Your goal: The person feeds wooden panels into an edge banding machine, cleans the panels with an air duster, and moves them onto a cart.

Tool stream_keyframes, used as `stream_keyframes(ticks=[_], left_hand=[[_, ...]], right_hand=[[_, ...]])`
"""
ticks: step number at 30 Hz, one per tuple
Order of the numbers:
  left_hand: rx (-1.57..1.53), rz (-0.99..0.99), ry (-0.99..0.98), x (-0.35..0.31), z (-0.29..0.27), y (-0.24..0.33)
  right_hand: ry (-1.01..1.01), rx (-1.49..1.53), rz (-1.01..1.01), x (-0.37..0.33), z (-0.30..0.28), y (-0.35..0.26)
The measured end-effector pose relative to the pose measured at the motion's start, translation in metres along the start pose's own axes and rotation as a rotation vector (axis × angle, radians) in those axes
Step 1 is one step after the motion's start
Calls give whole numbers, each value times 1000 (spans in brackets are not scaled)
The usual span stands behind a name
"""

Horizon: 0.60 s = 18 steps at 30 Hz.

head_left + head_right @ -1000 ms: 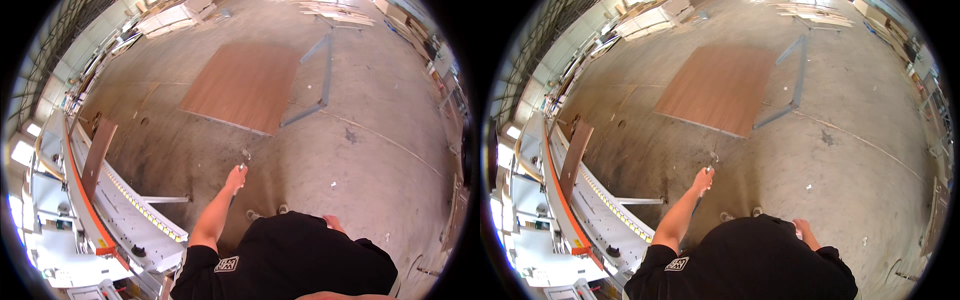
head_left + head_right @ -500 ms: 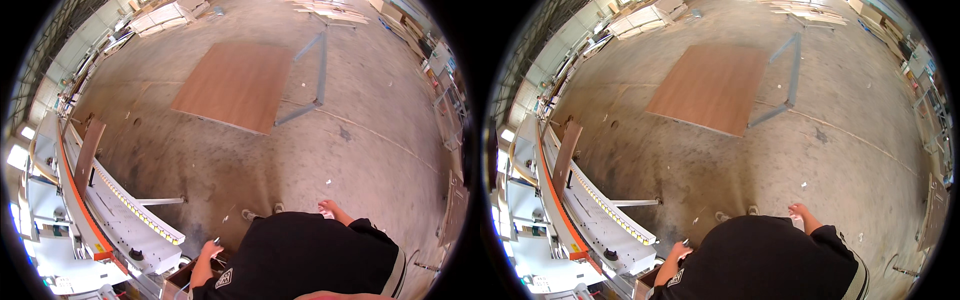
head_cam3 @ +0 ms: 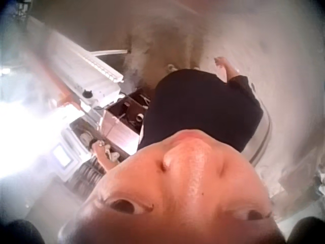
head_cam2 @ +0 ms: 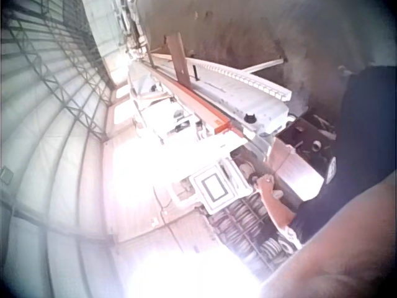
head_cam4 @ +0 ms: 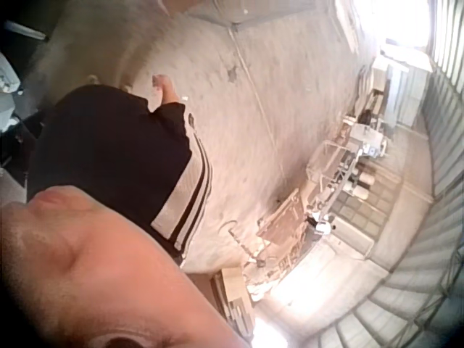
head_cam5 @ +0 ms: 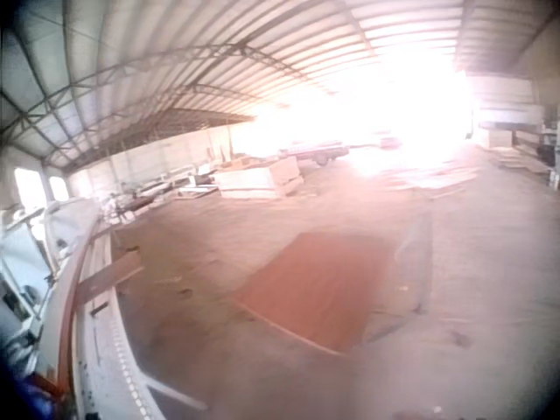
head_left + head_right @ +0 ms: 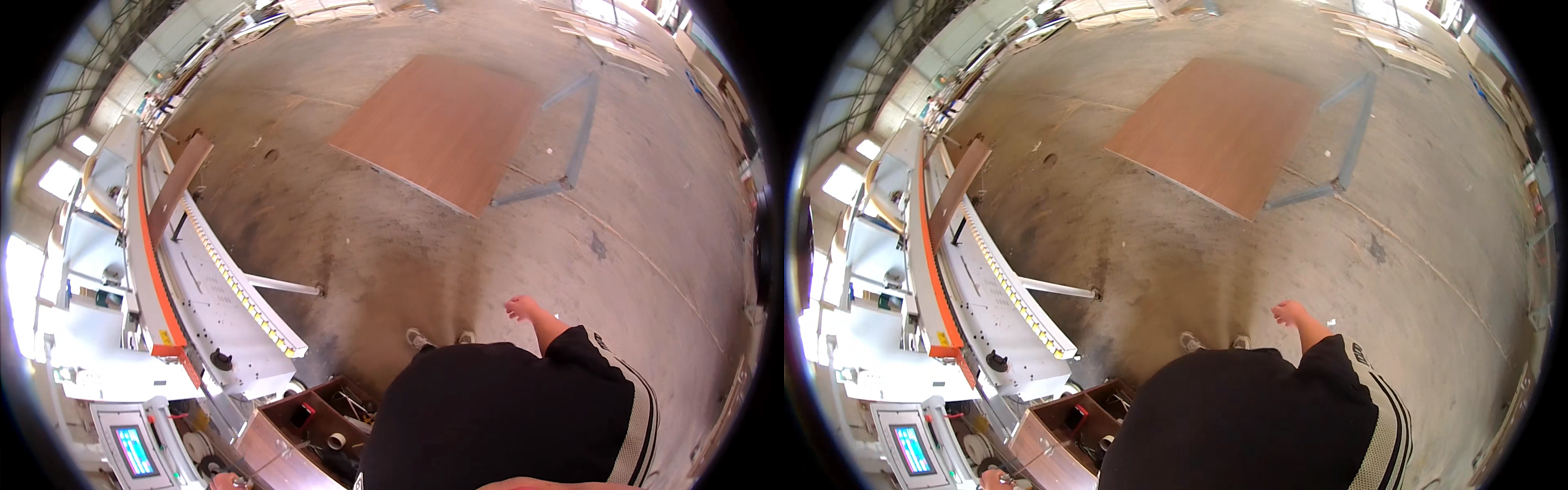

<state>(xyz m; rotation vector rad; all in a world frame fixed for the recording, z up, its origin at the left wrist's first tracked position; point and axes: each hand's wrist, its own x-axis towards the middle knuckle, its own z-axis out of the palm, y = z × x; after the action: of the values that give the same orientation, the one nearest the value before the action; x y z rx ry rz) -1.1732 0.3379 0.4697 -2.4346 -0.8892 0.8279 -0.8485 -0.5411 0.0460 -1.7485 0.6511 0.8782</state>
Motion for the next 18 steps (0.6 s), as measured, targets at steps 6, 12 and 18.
stream_keyframes(ticks=[6,12,18], left_hand=[[-735,381,161,-117,-13,-2],[-245,-144,109,-158,16,104],[-789,406,-17,-90,-3,234]], right_hand=[[-95,-455,-337,75,13,-48],[-218,-243,-214,34,98,-123],[-246,-284,-165,14,122,-95]])
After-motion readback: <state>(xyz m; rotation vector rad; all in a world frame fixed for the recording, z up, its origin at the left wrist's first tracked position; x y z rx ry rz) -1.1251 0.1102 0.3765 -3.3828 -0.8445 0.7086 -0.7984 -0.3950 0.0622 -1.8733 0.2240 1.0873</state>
